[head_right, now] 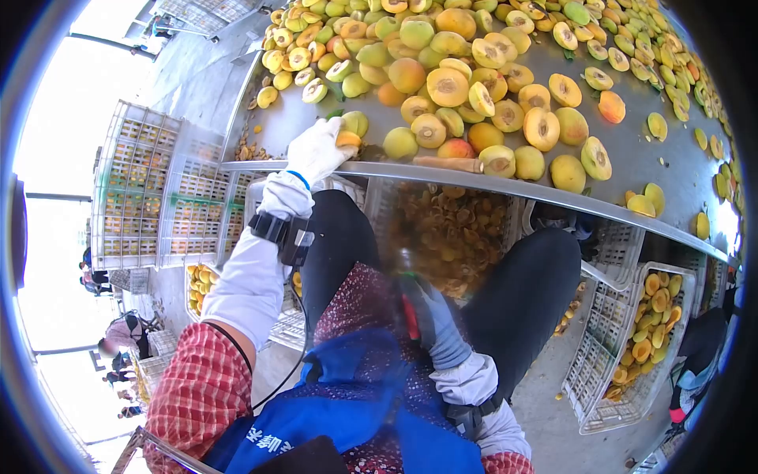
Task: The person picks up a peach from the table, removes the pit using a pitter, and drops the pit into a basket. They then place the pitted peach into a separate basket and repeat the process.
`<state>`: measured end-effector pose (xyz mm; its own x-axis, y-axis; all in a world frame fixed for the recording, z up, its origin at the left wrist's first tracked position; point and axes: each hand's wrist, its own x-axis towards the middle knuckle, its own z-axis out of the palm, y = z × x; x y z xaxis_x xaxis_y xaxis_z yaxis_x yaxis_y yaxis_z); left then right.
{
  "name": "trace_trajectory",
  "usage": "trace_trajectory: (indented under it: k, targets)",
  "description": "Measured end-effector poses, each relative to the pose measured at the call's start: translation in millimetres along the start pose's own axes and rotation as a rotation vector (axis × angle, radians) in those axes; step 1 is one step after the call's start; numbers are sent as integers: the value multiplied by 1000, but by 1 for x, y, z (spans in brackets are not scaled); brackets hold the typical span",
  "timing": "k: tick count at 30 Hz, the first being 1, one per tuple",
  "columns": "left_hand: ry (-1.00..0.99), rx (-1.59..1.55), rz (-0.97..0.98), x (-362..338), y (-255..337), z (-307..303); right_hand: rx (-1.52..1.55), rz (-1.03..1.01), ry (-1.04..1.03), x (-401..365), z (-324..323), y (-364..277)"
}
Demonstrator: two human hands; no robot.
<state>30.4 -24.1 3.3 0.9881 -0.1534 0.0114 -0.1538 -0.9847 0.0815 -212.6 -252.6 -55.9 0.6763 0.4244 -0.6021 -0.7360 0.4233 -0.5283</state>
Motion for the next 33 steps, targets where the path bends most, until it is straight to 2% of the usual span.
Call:
trace_trajectory:
  k: [1, 2, 5, 6, 8, 11, 12, 13, 15, 19, 25, 28, 33]
  targets:
    - [-83, 5, 50, 11, 0, 7, -22, -1, 44, 4, -3, -1]
    - [-172, -176, 18, 16, -5, 11, -41, -1, 90, 6, -6, -2]
    - [-2, -363, -22, 3, 8, -4, 65, -107, 87, 13, -11, -6]
    - [45, -453, -23, -9, 19, -16, 42, -191, 92, 13, -9, -12]
    - [-26, -784, -108, -45, 49, -34, -11, -355, 100, 6, 5, -28]
    - [-131, -1170, -274, -94, 79, -28, -391, -778, 139, 0, 21, -37]
    - [-135, -1316, -295, -107, 93, -32, -505, -800, 166, -8, 27, -46]
    - [-186, -1361, -278, -119, 93, -28, -622, -801, 188, -12, 28, -51]
    - [-147, -1385, -232, -138, 103, -23, -852, -803, 232, -18, 29, -55]
    - [-135, -1535, -259, -157, 114, -34, -1031, -879, 286, -31, 35, -52]
    - [-57, -1395, -146, -172, 125, -52, -1109, -870, 310, -53, 43, -54]
    - [-126, -1584, -174, -180, 126, -50, -1049, -888, 280, -53, 42, -47]
    - [-98, -1498, -196, -191, 133, -55, -937, -842, 199, -56, 39, -29]
